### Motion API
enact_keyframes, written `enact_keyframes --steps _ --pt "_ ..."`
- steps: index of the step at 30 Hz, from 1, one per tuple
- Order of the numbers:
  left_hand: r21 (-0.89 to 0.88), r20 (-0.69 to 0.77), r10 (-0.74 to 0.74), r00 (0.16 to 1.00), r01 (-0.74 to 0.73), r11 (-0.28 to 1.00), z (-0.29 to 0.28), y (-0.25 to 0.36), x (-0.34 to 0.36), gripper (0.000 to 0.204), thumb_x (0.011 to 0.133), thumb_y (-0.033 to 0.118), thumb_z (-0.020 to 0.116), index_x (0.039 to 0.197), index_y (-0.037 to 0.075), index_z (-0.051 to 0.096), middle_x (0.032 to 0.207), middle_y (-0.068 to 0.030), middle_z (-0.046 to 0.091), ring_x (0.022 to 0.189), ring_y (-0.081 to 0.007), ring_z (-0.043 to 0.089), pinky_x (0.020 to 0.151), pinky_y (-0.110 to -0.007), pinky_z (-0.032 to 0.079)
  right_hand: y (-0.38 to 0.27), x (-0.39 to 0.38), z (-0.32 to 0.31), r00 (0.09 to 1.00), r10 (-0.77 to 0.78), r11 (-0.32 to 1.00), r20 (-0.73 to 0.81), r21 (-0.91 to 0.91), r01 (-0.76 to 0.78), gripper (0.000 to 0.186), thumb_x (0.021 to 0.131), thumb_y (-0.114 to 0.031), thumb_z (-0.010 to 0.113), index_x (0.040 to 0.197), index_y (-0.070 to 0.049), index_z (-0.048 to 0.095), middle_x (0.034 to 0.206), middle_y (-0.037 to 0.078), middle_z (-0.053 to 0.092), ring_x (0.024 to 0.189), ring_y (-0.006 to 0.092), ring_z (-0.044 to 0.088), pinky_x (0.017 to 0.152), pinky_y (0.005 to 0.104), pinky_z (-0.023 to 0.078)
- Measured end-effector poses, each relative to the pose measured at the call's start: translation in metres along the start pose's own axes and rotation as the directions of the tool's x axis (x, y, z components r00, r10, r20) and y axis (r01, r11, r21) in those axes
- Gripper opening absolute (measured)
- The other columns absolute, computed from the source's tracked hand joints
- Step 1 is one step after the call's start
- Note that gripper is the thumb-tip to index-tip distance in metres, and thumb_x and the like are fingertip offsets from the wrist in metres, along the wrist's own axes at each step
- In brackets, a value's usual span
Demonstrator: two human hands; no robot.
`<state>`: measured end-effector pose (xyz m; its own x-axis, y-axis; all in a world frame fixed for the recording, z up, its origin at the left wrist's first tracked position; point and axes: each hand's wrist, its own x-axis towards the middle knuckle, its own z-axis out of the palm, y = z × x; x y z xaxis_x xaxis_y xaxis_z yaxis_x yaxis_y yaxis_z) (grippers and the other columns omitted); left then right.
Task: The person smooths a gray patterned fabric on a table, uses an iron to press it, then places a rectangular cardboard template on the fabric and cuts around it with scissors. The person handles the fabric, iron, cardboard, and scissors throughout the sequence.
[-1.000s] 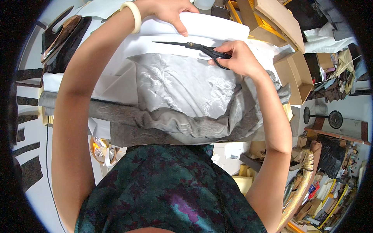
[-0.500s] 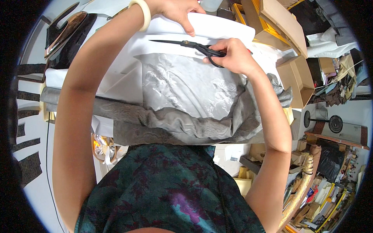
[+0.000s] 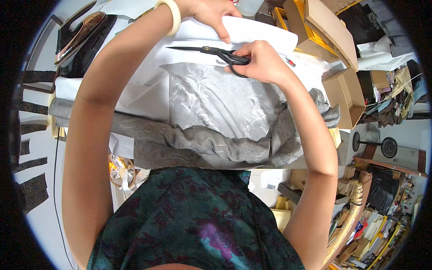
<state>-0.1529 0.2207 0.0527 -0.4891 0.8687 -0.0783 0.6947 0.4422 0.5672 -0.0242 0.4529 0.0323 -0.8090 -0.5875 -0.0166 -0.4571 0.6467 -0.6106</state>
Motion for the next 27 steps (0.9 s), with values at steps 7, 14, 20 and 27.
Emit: enact_keyframes --steps 7,14,20,27 --pt "-0.079 0.003 0.024 1.000 -0.024 0.997 0.000 0.001 -0.004 0.063 0.074 0.037 0.097 0.121 0.001 0.076 0.108 -0.0116 0.081 0.099 -0.0219 0.074 0.088 -0.035 0.057 -0.021 0.015 0.008 0.999 0.032 0.996 0.033 -0.087 -0.029 0.030 0.082 -0.030 0.090 0.095 -0.004 0.085 0.061 0.008 0.066 0.053 0.0179 0.055 0.058 0.0352 0.046" --pt "-0.119 0.013 -0.109 0.994 0.110 0.987 0.003 0.005 -0.005 0.067 0.075 0.022 0.094 0.134 -0.001 0.070 0.115 -0.0102 0.078 0.107 -0.0192 0.071 0.098 -0.031 0.055 -0.030 0.025 0.013 0.998 0.030 0.995 0.048 -0.093 -0.025 0.029 0.081 -0.034 0.090 0.091 -0.006 0.086 0.061 0.010 0.068 0.057 0.0214 0.064 0.063 0.0359 0.052" --pt "-0.215 0.001 -0.090 0.996 0.088 0.973 0.003 -0.005 -0.006 0.065 0.077 0.018 0.092 0.133 -0.004 0.069 0.116 -0.0101 0.077 0.106 -0.0185 0.071 0.098 -0.031 0.055 -0.030 0.033 0.025 0.998 -0.062 0.997 0.028 -0.048 0.064 0.022 0.082 -0.030 0.087 0.086 -0.009 0.085 0.062 0.011 0.070 0.059 0.0256 0.066 0.065 0.0400 0.053" --pt "-0.145 -0.311 -0.097 0.945 0.054 0.988 -0.025 0.000 -0.056 0.069 0.078 0.026 0.096 0.133 -0.004 0.068 0.123 -0.0106 0.076 0.107 -0.0185 0.068 0.099 -0.032 0.053 -0.021 -0.043 0.003 0.958 -0.203 0.967 -0.202 -0.197 0.163 0.037 0.079 -0.020 0.083 0.112 -0.004 0.080 0.086 0.015 0.070 0.074 0.0340 0.069 0.067 0.0432 0.054"
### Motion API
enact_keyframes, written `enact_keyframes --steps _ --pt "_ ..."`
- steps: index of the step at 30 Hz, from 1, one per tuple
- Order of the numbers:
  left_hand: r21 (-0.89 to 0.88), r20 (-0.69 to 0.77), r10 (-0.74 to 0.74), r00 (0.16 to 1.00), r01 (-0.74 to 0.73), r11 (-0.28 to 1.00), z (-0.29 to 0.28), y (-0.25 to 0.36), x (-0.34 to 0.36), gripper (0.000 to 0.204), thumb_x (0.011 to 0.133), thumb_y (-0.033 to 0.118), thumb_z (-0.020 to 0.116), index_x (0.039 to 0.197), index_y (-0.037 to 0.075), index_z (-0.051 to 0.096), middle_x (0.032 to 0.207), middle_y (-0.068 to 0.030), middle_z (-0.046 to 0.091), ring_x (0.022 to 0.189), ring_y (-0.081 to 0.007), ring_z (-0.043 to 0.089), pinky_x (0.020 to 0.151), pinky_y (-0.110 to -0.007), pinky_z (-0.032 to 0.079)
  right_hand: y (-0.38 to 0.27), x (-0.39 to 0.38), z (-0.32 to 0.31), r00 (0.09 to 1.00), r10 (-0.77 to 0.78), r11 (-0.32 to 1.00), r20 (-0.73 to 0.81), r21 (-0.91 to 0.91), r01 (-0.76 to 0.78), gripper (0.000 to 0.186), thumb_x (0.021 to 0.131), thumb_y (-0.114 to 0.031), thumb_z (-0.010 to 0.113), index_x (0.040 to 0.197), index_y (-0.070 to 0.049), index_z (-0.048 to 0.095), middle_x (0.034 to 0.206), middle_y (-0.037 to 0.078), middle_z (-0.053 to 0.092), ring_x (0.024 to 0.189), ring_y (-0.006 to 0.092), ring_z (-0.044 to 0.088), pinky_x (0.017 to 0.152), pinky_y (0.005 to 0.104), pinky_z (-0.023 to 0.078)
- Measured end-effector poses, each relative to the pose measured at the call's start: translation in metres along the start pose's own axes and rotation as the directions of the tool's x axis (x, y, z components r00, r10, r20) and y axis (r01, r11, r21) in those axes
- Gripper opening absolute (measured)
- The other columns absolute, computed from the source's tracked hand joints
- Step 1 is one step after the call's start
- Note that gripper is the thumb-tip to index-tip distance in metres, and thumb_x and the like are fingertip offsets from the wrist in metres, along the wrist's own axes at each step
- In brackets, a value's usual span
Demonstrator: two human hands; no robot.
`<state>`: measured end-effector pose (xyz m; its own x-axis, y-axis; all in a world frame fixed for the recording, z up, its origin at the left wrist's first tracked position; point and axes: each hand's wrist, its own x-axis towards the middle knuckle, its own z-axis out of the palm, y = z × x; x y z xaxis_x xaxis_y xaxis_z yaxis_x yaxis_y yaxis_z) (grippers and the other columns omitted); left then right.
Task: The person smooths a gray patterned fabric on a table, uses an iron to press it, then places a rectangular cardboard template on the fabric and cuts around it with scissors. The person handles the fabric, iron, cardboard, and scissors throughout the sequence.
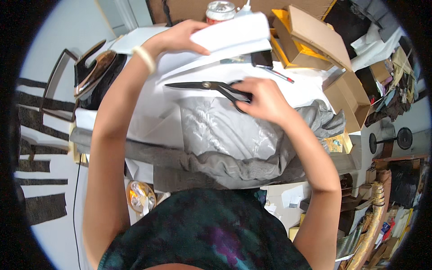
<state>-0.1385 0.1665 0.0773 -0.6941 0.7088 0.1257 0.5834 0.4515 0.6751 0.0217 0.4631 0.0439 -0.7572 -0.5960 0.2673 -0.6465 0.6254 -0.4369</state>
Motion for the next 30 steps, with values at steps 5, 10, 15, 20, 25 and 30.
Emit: enact_keyframes --steps 5,10,15,20,25,30 --pt "-0.274 -0.401 -0.250 0.881 0.145 0.951 -0.057 0.022 -0.081 0.067 0.082 0.027 0.094 0.135 -0.002 0.065 0.120 -0.0122 0.075 0.105 -0.0197 0.073 0.094 -0.036 0.060 0.056 -0.104 -0.015 0.867 0.303 0.946 -0.396 0.015 -0.324 0.040 0.079 -0.003 0.079 0.118 0.005 0.076 0.090 0.016 0.072 0.074 0.0264 0.070 0.069 0.0363 0.055" --pt "-0.736 -0.514 -0.432 0.741 -0.122 0.666 -0.053 0.036 -0.134 0.053 0.090 0.030 0.089 0.128 0.001 0.069 0.113 -0.0109 0.077 0.098 -0.0195 0.077 0.086 -0.034 0.065 0.134 -0.142 -0.006 0.863 0.363 0.877 -0.352 -0.185 -0.444 0.040 0.081 -0.012 0.084 0.117 0.004 0.076 0.099 0.022 0.071 0.090 0.0436 0.070 0.080 0.0458 0.056" --pt "-0.872 -0.488 -0.468 0.737 -0.433 0.228 0.003 0.063 -0.182 0.042 0.096 0.032 0.084 0.128 0.007 0.070 0.115 -0.0064 0.077 0.103 -0.0199 0.075 0.094 -0.037 0.062 0.159 -0.144 -0.005 0.887 0.384 0.874 -0.256 -0.209 -0.439 0.040 0.083 -0.012 0.083 0.120 0.004 0.075 0.104 0.023 0.072 0.094 0.0440 0.070 0.086 0.0469 0.057" --pt "-0.858 -0.406 -0.682 0.609 -0.511 0.054 0.061 0.101 -0.202 0.046 0.099 0.030 0.082 0.130 0.002 0.064 0.115 -0.0112 0.074 0.104 -0.0249 0.072 0.095 -0.043 0.062 0.064 -0.082 -0.019 0.923 0.243 0.949 -0.300 -0.125 -0.291 0.052 0.088 -0.016 0.081 0.135 0.002 0.068 0.126 0.021 0.069 0.121 0.0393 0.065 0.100 0.0445 0.055" --pt "-0.725 -0.507 -0.715 0.480 -0.687 0.053 0.107 0.151 -0.215 0.055 0.098 0.031 0.082 0.139 0.002 0.059 0.123 -0.0108 0.069 0.115 -0.0222 0.067 0.102 -0.041 0.057 -0.197 -0.061 0.031 0.919 -0.213 0.976 -0.331 -0.033 0.214 0.088 0.077 -0.023 0.094 0.153 -0.005 0.053 0.151 0.022 0.052 0.121 0.0372 0.066 0.101 0.0469 0.055" --pt "-0.654 -0.586 -0.727 0.356 -0.738 0.166 0.110 0.168 -0.246 0.065 0.098 0.033 0.080 0.147 0.001 0.051 0.135 -0.0122 0.064 0.122 -0.0246 0.064 0.107 -0.043 0.054 -0.201 -0.070 0.061 0.823 -0.243 0.965 -0.513 -0.042 0.259 0.091 0.067 -0.017 0.100 0.145 -0.004 0.055 0.138 0.022 0.060 0.116 0.0373 0.067 0.094 0.0457 0.057"
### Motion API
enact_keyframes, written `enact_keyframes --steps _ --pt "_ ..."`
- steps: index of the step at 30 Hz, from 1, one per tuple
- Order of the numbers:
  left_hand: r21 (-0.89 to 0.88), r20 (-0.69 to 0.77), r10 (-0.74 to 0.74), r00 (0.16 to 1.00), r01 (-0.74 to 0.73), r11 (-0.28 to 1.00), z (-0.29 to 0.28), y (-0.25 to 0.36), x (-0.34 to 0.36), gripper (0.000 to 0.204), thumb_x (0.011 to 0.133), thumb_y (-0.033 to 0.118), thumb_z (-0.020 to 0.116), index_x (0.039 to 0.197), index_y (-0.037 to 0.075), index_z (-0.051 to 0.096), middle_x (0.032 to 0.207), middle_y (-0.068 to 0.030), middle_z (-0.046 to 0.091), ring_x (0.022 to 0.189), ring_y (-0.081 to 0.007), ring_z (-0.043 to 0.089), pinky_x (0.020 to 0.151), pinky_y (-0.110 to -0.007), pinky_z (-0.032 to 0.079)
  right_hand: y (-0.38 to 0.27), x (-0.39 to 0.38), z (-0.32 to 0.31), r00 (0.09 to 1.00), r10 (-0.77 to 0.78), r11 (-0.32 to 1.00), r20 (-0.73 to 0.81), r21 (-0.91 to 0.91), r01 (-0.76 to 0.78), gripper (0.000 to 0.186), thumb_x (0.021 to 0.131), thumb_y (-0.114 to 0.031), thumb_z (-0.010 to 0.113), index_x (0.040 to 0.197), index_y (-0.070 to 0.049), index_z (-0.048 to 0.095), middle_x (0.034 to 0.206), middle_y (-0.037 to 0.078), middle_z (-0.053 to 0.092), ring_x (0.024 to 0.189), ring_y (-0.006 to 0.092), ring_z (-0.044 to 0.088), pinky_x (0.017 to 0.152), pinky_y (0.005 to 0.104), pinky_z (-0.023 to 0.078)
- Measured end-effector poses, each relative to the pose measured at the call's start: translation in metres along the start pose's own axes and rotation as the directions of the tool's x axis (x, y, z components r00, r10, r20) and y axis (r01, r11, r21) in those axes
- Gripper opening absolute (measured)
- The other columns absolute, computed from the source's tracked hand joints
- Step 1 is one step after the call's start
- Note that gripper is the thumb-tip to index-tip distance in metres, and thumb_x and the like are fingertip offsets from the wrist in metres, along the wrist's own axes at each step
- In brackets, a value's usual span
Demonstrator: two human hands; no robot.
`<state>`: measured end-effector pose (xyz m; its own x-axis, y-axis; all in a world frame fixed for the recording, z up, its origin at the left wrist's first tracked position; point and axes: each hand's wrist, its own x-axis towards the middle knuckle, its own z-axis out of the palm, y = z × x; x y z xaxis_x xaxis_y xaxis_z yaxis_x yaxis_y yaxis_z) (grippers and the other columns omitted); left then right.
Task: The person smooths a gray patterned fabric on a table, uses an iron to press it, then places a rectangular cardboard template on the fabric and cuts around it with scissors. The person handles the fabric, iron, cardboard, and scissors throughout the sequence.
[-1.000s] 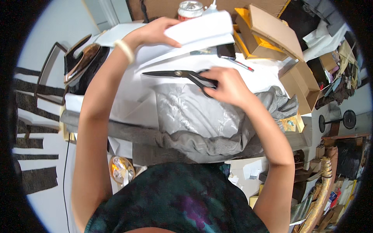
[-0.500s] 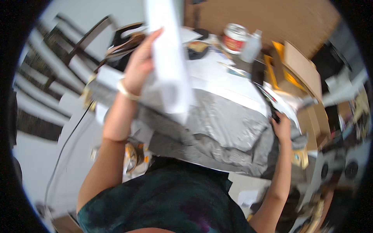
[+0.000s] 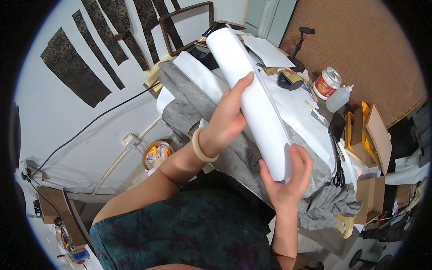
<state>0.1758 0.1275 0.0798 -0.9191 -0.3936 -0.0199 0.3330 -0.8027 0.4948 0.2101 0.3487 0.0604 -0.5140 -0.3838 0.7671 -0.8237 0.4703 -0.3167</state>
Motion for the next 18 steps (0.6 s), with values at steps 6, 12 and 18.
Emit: enact_keyframes --steps 6,12,18 --pt "-0.049 0.218 -0.014 0.976 0.025 0.998 -0.022 0.028 -0.030 0.069 0.102 0.049 0.066 0.142 -0.005 0.051 0.133 -0.0222 0.063 0.118 -0.0360 0.065 0.108 -0.051 0.052 -0.014 -0.018 0.008 0.620 0.538 -0.097 0.570 0.773 -0.627 0.079 0.089 -0.017 0.086 0.153 -0.008 0.041 0.135 0.018 0.064 0.117 0.0230 0.066 0.098 0.0375 0.056" --pt "0.023 -0.131 0.036 0.991 -0.033 0.999 -0.048 0.032 -0.033 0.069 0.097 0.051 0.073 0.134 -0.004 0.055 0.118 -0.0172 0.067 0.112 -0.0310 0.068 0.104 -0.045 0.056 -0.033 -0.017 0.019 0.994 0.086 0.974 0.071 0.202 -0.099 0.080 0.074 -0.017 0.095 0.142 -0.003 0.056 0.124 0.020 0.067 0.113 0.0337 0.069 0.097 0.0393 0.057" --pt "-0.130 0.125 0.140 0.982 -0.123 0.984 -0.063 0.030 -0.031 0.074 0.101 0.055 0.065 0.147 0.001 0.044 0.128 -0.0180 0.063 0.119 -0.0366 0.064 0.117 -0.057 0.047 -0.031 -0.020 0.023 0.883 0.402 0.720 0.242 0.512 -0.468 0.071 0.072 -0.022 0.098 0.131 -0.001 0.063 0.117 0.019 0.069 0.102 0.0298 0.070 0.092 0.0372 0.056"
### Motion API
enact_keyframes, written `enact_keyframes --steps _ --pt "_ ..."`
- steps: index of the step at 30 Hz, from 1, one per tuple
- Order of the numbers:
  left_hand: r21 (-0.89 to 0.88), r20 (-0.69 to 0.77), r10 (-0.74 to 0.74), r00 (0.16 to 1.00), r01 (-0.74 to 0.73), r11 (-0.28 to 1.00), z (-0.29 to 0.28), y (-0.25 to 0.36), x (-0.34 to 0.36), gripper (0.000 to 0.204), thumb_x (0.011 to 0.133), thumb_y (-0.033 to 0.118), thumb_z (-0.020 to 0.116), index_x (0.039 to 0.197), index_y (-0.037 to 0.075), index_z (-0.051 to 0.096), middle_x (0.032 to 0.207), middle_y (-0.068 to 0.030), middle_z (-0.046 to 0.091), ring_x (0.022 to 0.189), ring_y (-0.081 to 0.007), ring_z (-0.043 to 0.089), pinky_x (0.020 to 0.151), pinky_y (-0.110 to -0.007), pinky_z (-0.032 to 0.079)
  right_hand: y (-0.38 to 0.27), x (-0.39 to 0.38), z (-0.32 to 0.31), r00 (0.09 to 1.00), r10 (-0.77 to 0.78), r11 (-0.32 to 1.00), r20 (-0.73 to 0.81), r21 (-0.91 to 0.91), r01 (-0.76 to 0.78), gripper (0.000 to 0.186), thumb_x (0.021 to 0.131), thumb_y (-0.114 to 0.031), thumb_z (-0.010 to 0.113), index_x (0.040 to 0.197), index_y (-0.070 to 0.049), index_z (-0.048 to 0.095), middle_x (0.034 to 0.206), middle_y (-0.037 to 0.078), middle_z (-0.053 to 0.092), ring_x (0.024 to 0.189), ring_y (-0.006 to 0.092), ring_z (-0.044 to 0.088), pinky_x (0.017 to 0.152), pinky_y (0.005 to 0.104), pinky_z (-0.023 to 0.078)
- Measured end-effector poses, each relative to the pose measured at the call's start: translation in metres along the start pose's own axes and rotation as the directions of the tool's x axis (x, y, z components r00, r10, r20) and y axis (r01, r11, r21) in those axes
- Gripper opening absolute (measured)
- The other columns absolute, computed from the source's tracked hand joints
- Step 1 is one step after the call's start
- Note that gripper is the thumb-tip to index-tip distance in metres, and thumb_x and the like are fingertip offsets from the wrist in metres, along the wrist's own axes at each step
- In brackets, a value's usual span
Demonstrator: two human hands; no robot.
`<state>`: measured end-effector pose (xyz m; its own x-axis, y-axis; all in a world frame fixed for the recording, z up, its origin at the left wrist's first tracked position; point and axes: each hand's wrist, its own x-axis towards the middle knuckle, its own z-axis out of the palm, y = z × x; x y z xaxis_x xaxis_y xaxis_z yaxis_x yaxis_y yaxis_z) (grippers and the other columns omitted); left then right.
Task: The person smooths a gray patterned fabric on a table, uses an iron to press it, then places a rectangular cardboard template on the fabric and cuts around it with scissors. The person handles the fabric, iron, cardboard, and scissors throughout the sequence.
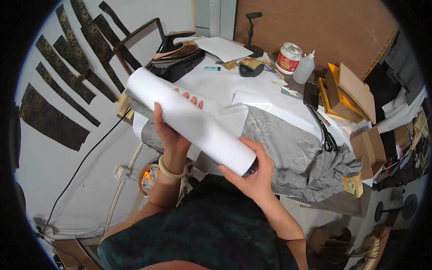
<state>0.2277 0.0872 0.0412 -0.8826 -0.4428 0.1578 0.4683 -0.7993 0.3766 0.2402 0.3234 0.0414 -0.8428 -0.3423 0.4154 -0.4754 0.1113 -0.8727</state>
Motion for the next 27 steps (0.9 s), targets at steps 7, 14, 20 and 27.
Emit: enact_keyframes --steps 7,14,20,27 --pt "0.194 -0.343 0.027 0.939 0.043 0.980 0.020 0.004 0.014 0.081 0.102 0.061 0.057 0.153 0.001 0.041 0.131 -0.0184 0.064 0.118 -0.0346 0.065 0.117 -0.059 0.047 0.015 0.009 0.002 0.986 -0.161 0.958 0.037 -0.236 0.165 0.072 0.075 -0.026 0.098 0.131 -0.002 0.060 0.103 0.014 0.074 0.093 0.0257 0.075 0.085 0.0335 0.059" --pt "0.233 0.055 0.126 0.991 -0.135 0.963 -0.007 -0.006 0.009 0.068 0.109 0.051 0.045 0.153 0.000 0.041 0.145 -0.0218 0.058 0.124 -0.0393 0.065 0.114 -0.063 0.049 0.026 0.010 0.004 0.702 0.515 0.499 0.492 0.493 -0.712 0.063 0.098 -0.055 0.072 0.131 -0.003 0.061 0.101 0.014 0.075 0.086 0.0265 0.078 0.077 0.0353 0.063" --pt "0.408 -0.079 -0.069 0.995 0.095 0.908 0.000 0.022 0.054 0.056 0.108 0.045 0.056 0.143 0.001 0.053 0.128 -0.0199 0.068 0.107 -0.0369 0.072 0.099 -0.057 0.059 0.032 0.015 -0.006 0.530 0.202 0.237 0.824 0.484 -0.842 0.087 0.105 -0.070 0.049 0.153 0.002 0.049 0.104 0.023 0.076 0.081 0.0273 0.076 0.076 0.0373 0.063" --pt "0.953 -0.287 -0.418 0.862 0.303 -0.031 -0.013 0.059 0.232 0.053 0.094 0.035 0.081 0.127 -0.004 0.064 0.104 -0.0127 0.073 0.079 -0.0205 0.074 0.065 -0.038 0.064 0.036 -0.008 -0.054 0.713 0.486 0.417 0.506 0.582 -0.698 0.058 0.115 -0.040 0.048 0.155 0.002 0.047 0.095 0.019 0.075 0.077 0.0206 0.072 0.077 0.0343 0.061"
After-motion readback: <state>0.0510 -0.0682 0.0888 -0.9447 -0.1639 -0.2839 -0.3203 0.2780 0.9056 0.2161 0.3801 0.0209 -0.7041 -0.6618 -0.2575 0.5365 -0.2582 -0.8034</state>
